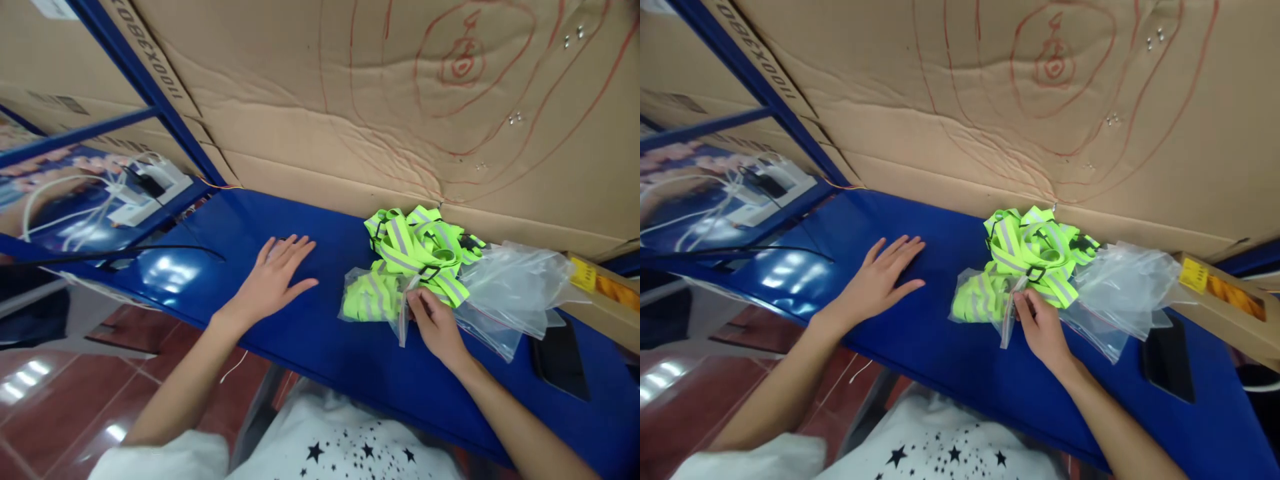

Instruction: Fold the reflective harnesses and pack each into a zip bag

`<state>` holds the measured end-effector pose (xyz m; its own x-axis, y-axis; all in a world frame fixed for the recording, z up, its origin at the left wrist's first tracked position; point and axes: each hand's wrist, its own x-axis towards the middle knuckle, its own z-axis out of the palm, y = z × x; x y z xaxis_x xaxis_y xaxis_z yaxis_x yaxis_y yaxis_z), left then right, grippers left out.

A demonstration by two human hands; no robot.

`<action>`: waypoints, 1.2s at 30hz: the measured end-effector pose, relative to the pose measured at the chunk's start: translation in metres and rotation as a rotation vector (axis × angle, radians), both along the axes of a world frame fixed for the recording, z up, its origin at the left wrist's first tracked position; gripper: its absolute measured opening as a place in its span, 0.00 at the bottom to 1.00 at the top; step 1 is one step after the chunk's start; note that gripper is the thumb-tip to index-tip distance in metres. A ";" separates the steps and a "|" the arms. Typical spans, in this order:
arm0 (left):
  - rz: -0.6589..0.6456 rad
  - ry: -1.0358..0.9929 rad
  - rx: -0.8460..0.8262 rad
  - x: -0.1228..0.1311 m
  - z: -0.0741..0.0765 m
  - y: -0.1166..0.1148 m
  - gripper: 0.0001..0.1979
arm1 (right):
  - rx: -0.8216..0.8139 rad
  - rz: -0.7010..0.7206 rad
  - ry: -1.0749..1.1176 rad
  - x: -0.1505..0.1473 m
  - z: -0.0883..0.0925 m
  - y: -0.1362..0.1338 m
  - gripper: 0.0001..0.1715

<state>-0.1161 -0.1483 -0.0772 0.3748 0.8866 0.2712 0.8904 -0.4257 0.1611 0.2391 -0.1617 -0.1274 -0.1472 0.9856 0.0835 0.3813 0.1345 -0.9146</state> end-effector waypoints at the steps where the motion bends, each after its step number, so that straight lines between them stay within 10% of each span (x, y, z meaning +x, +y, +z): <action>1: 0.063 0.033 -0.013 -0.013 -0.011 -0.006 0.36 | -0.002 0.007 -0.012 0.000 -0.001 0.000 0.26; 5: 0.207 0.095 -0.073 -0.037 -0.045 -0.022 0.37 | -0.011 0.030 -0.021 0.000 -0.003 0.000 0.27; 9: 0.230 0.039 -0.018 -0.024 -0.041 -0.021 0.35 | 0.006 0.037 -0.018 0.000 -0.002 0.000 0.27; 14: -0.142 -0.305 0.026 0.045 -0.018 -0.029 0.17 | 0.052 -0.007 -0.083 -0.004 -0.002 -0.003 0.29; 20: -0.569 -0.526 0.149 0.136 -0.031 -0.019 0.16 | -0.063 -0.034 0.090 -0.009 0.004 -0.011 0.26; 28: -0.621 -0.814 0.048 0.122 -0.036 -0.006 0.17 | -0.498 0.180 0.617 -0.010 0.026 -0.020 0.22; 36: -0.576 -0.718 0.421 0.138 -0.033 -0.031 0.23 | 0.176 0.228 0.115 -0.016 0.039 -0.049 0.11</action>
